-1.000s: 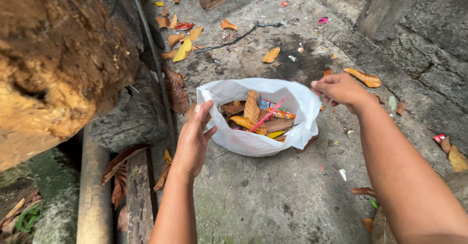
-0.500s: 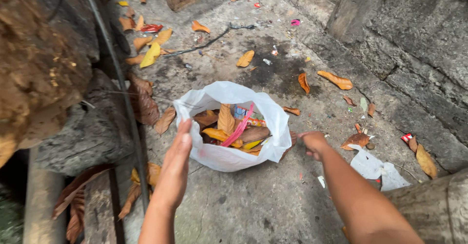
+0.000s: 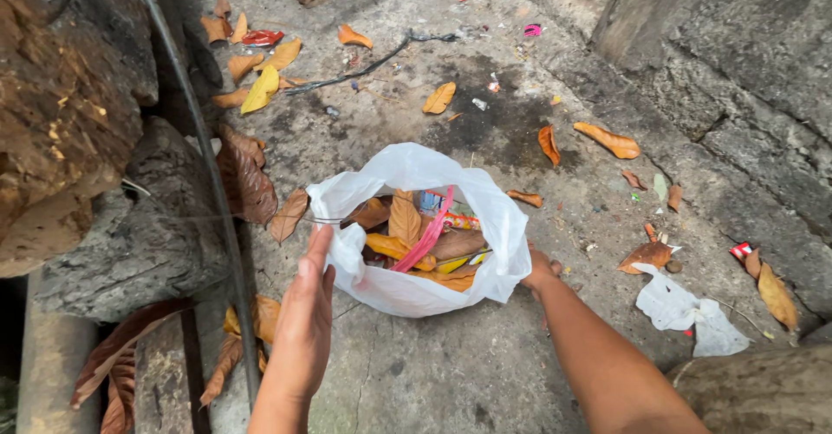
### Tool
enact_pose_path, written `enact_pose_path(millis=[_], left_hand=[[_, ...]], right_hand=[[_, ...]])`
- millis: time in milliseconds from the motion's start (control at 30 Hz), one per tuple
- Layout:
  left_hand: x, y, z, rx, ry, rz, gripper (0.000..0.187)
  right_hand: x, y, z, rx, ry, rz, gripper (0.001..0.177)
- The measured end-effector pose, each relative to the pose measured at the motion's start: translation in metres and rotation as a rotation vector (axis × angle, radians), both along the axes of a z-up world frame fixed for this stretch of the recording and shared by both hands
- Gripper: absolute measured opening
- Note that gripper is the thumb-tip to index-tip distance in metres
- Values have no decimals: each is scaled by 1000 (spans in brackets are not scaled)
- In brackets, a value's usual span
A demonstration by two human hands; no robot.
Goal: The person picks up dry leaves, wrappers, and debris from the ground by hand and places them into a white plastic bag.
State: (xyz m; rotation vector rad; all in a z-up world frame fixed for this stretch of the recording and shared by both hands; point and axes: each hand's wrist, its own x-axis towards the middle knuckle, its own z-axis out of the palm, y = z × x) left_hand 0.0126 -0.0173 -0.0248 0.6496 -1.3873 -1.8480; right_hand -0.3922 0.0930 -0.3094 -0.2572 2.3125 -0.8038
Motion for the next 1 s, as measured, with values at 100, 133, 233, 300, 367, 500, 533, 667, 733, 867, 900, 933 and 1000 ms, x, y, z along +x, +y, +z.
enact_pose_path(millis=[100, 133, 233, 300, 367, 500, 533, 667, 733, 867, 900, 933, 1000], left_hand=[[-1, 2, 1, -11, -1, -13, 84], [-1, 1, 3, -23, -2, -12, 85], [3, 1, 8, -41, 13, -16, 86], [5, 1, 12, -44, 31, -25, 86], [5, 0, 17, -55, 64, -30, 86], [8, 0, 29, -63, 139, -45, 85], [9, 0, 32, -56, 150, -45, 86], [13, 0, 41, -30, 153, -34, 88], [17, 1, 43, -33, 139, -33, 89], [29, 1, 45, -37, 94, -30, 89], [29, 0, 43, -42, 91, -21, 89], [32, -1, 40, -55, 81, -13, 88], [42, -8, 29, -72, 65, 5, 87]], right_hand=[[2, 3, 10, -22, 75, -12, 47], [2, 5, 17, -57, 101, -33, 49], [1, 0, 68, -437, 84, -206, 48], [-10, -13, 119, -502, 217, -263, 41], [-16, -18, 173, -706, 404, -315, 26], [2, -34, 288, -1313, 746, -53, 12], [14, -32, 313, -1370, 849, 17, 13], [74, -30, 365, -1452, 828, 139, 16], [100, -34, 364, -1499, 687, 304, 14], [144, -50, 332, -993, 298, 777, 13], [148, -50, 327, -1001, 293, 783, 13], [155, -50, 322, -904, 276, 776, 8], [161, -54, 323, -815, 252, 776, 13]])
